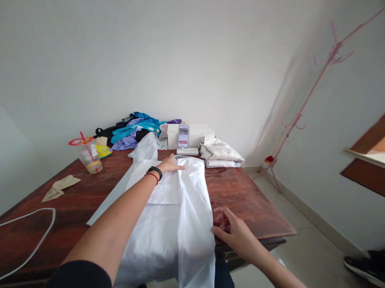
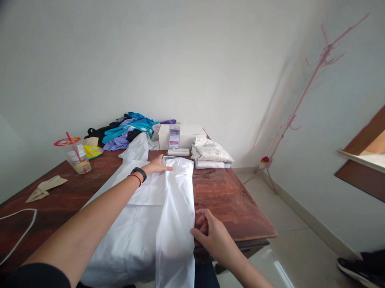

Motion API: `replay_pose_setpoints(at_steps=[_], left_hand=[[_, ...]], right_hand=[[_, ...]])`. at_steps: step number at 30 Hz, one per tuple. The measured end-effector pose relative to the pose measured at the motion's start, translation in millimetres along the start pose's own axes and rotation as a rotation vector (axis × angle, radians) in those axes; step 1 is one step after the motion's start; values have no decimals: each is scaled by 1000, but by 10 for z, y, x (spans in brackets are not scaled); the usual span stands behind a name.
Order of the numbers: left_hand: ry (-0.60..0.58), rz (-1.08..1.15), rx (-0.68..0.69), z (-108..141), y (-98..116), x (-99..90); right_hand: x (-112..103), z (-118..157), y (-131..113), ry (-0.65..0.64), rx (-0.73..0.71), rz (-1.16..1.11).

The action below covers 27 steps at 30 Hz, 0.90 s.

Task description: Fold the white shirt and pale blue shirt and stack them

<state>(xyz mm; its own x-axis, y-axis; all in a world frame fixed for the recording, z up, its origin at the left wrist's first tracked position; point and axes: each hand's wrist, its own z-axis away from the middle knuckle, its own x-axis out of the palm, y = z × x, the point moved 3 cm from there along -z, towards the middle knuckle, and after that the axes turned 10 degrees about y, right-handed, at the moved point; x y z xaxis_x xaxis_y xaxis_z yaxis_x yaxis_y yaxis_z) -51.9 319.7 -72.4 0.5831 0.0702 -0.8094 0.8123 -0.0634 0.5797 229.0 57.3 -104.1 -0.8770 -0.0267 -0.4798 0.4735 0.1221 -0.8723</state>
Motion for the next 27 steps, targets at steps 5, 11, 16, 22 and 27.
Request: replay_pose_setpoints(at_steps=[5, 11, 16, 22, 27], left_hand=[[-54, -59, -25, -155, -51, -24], [-45, -17, 40, -228, -32, -101], [67, 76, 132, -178, 16, -263], [367, 174, 139, -318, 16, -762], [634, 102, 10, -536, -209, -1137]], right_hand=[[193, -97, 103, -67, 103, -209], [250, -101, -3, -104, 115, -134], [315, -113, -6, -124, 73, -241], [161, -557, -182, 249, -176, -57], [86, -928, -420, 298, -322, 191]])
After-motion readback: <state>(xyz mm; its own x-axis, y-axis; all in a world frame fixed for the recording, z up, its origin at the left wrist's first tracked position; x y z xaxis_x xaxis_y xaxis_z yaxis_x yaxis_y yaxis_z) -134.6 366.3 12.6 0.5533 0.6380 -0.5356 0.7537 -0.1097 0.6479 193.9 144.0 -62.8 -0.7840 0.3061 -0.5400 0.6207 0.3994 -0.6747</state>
